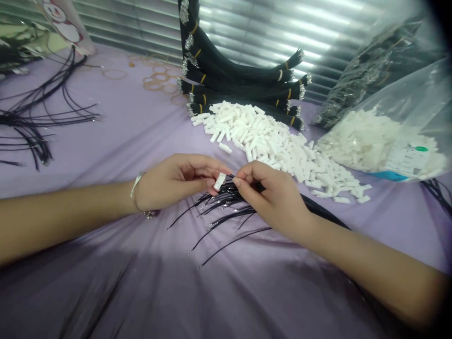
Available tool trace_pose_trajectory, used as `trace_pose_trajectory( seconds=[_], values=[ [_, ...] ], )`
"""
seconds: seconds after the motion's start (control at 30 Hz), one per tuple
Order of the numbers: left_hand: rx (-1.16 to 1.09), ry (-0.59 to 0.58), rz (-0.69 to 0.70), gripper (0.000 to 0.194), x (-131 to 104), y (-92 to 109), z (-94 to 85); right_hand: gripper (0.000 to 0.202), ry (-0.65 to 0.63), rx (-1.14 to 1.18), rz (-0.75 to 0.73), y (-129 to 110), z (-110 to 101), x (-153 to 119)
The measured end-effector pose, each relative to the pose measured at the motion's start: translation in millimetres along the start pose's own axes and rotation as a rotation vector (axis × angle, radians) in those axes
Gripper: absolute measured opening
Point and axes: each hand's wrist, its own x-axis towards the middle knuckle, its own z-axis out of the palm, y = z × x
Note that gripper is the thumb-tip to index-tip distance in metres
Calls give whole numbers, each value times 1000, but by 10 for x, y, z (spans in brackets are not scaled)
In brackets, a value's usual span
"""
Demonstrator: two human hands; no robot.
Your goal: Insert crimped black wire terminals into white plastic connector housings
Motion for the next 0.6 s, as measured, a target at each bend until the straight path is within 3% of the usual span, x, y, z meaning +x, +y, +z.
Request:
trace_pose_trajectory(
  seconds=[0.2,0.37,0.47,0.6],
  values=[
    [230,56,77,24,-39,15,7,8,-13,-49,-80,-27,-86,25],
    [497,176,215,18,-4,7,-12,13,122,-316,-413,-156,-143,-40],
    [495,166,190,20,7,-7,-12,7,-16,-382,-537,-207,-83,-88],
    [472,141,144,19,-2,-21,1,12,-208,-401,-436,-157,66,-68]
  ],
)
